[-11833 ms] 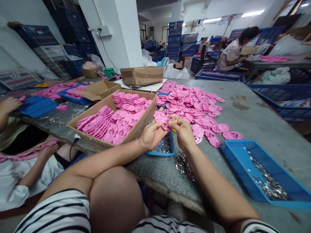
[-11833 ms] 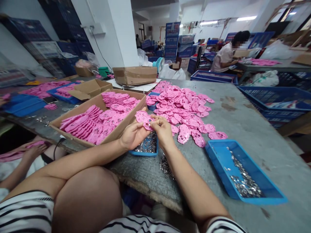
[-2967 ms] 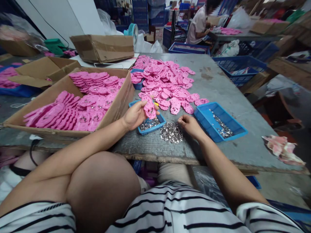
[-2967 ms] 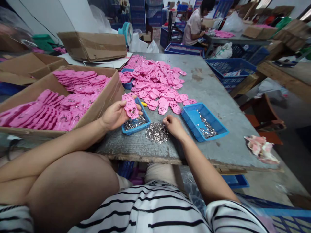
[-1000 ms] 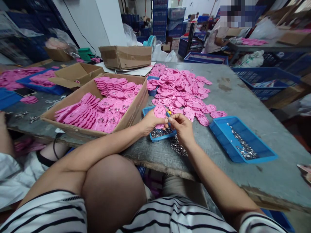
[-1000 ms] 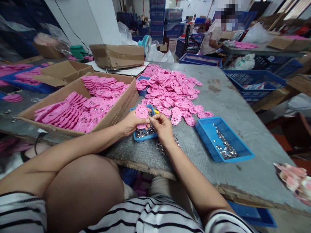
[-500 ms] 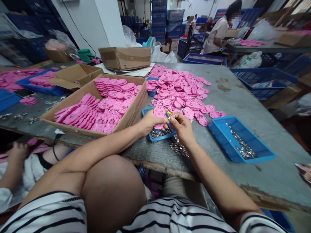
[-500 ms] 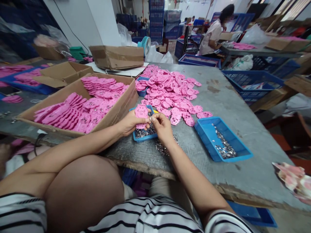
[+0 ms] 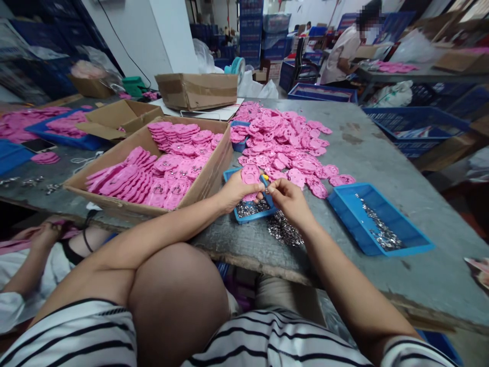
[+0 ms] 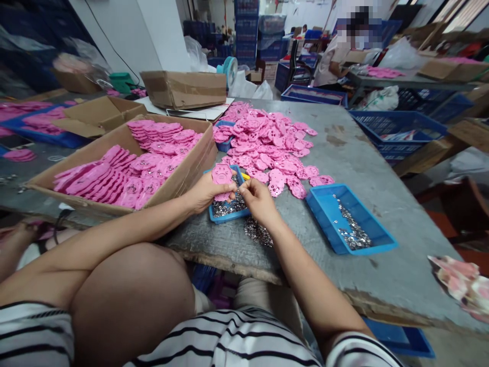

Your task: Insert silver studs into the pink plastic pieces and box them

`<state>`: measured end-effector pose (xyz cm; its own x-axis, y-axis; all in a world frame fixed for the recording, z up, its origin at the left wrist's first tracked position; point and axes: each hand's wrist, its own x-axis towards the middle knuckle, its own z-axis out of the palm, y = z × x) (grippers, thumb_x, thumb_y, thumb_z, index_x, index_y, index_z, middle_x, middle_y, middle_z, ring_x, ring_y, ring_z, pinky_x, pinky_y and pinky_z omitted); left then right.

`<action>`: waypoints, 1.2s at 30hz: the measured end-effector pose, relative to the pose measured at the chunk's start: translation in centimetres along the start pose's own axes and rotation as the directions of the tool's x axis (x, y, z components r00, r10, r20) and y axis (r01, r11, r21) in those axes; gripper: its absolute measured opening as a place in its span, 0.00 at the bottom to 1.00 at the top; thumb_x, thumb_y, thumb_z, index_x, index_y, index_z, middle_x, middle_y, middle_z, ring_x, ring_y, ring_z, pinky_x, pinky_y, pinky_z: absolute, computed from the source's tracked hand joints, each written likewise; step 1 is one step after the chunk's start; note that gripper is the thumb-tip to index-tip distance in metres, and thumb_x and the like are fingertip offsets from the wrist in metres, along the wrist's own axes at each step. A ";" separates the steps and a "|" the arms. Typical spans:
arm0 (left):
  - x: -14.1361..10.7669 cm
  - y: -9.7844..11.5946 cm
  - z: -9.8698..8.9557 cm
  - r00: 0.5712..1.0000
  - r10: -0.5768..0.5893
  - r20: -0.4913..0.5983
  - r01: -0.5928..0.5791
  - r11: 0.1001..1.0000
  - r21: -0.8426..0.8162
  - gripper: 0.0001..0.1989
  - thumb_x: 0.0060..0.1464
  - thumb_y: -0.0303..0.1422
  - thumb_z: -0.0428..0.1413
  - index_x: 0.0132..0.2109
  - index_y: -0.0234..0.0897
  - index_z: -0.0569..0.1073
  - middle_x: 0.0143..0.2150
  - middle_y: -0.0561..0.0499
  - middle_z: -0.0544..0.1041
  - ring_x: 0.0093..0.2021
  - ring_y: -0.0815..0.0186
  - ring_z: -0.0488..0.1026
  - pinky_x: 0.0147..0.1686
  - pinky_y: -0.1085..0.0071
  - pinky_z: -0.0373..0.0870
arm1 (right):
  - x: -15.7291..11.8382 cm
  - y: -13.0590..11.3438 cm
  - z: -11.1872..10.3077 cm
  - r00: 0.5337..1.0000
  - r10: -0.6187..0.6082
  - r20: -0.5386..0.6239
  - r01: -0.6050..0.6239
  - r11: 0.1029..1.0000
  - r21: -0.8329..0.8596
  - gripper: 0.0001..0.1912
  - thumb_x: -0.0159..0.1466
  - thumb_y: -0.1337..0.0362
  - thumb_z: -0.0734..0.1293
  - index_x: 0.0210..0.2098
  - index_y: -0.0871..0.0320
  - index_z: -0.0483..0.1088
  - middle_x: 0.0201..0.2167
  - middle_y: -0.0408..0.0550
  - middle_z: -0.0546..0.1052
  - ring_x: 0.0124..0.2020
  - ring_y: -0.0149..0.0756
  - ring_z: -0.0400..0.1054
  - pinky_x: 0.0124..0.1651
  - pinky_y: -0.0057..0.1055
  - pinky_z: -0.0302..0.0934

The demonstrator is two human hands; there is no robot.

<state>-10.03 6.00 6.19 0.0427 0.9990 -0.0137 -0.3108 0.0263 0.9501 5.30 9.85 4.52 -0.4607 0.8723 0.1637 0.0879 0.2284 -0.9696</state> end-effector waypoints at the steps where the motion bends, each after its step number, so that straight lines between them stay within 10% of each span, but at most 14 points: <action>1: 0.0 -0.1 -0.1 1.000 -0.010 0.001 0.010 1.000 0.002 0.26 0.34 0.33 0.69 0.40 0.33 0.67 0.25 0.55 0.74 0.21 0.72 0.71 0.20 0.76 0.69 | 0.0 -0.1 -0.1 0.999 -0.046 0.000 0.046 0.995 -0.091 0.10 0.56 0.57 0.66 0.25 0.55 0.63 0.18 0.37 0.63 0.20 0.28 0.54 0.25 0.28 0.49; 6: 0.2 -0.3 -0.5 0.998 -0.064 0.007 0.064 0.998 0.023 0.26 0.32 0.32 0.70 0.39 0.33 0.68 0.24 0.54 0.74 0.20 0.71 0.71 0.20 0.76 0.69 | 0.1 -0.8 -0.5 0.977 -0.187 0.107 0.212 0.916 -0.341 0.06 0.59 0.64 0.62 0.25 0.55 0.62 0.23 0.42 0.69 0.26 0.32 0.58 0.32 0.30 0.53; 16: 0.0 0.1 -0.2 0.994 -0.105 0.020 0.106 0.991 -0.080 0.18 0.37 0.24 0.62 0.40 0.33 0.69 0.24 0.54 0.73 0.20 0.71 0.70 0.18 0.75 0.67 | 0.1 0.1 -0.2 0.978 -0.205 0.032 0.207 0.965 -0.158 0.08 0.61 0.60 0.64 0.28 0.55 0.68 0.22 0.41 0.69 0.25 0.31 0.59 0.30 0.30 0.53; 23: 0.0 0.0 -0.2 0.987 -0.158 -0.001 0.157 0.983 -0.094 0.17 0.38 0.23 0.59 0.40 0.32 0.68 0.22 0.54 0.72 0.19 0.70 0.69 0.18 0.75 0.66 | -0.6 -0.3 -0.1 0.882 -0.469 0.047 0.462 0.839 -0.289 0.06 0.60 0.62 0.67 0.26 0.53 0.70 0.32 0.47 0.72 0.33 0.37 0.66 0.37 0.35 0.60; 30: -0.2 0.7 0.0 0.994 -0.078 0.071 0.095 0.957 -0.273 0.14 0.50 0.35 0.59 0.44 0.36 0.68 0.29 0.53 0.74 0.30 0.66 0.75 0.29 0.70 0.72 | -0.1 -0.6 0.3 0.968 -0.110 -0.227 0.144 0.980 0.140 0.09 0.54 0.58 0.70 0.24 0.54 0.69 0.21 0.41 0.66 0.22 0.31 0.57 0.28 0.32 0.55; 36: -1.0 0.8 0.6 0.990 0.019 0.142 0.019 0.964 -0.264 0.23 0.42 0.31 0.64 0.47 0.40 0.68 0.38 0.53 0.75 0.45 0.64 0.75 0.46 0.67 0.71 | -0.2 -1.2 0.4 0.972 0.110 -0.207 0.006 0.872 0.489 0.12 0.43 0.60 0.75 0.15 0.56 0.69 0.31 0.47 0.75 0.35 0.36 0.67 0.38 0.33 0.61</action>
<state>-9.72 5.04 7.18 0.1714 0.9840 0.0492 -0.5492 0.0539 0.8340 4.91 9.23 5.58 -0.2551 0.9627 0.0903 -0.3580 -0.0073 -0.9337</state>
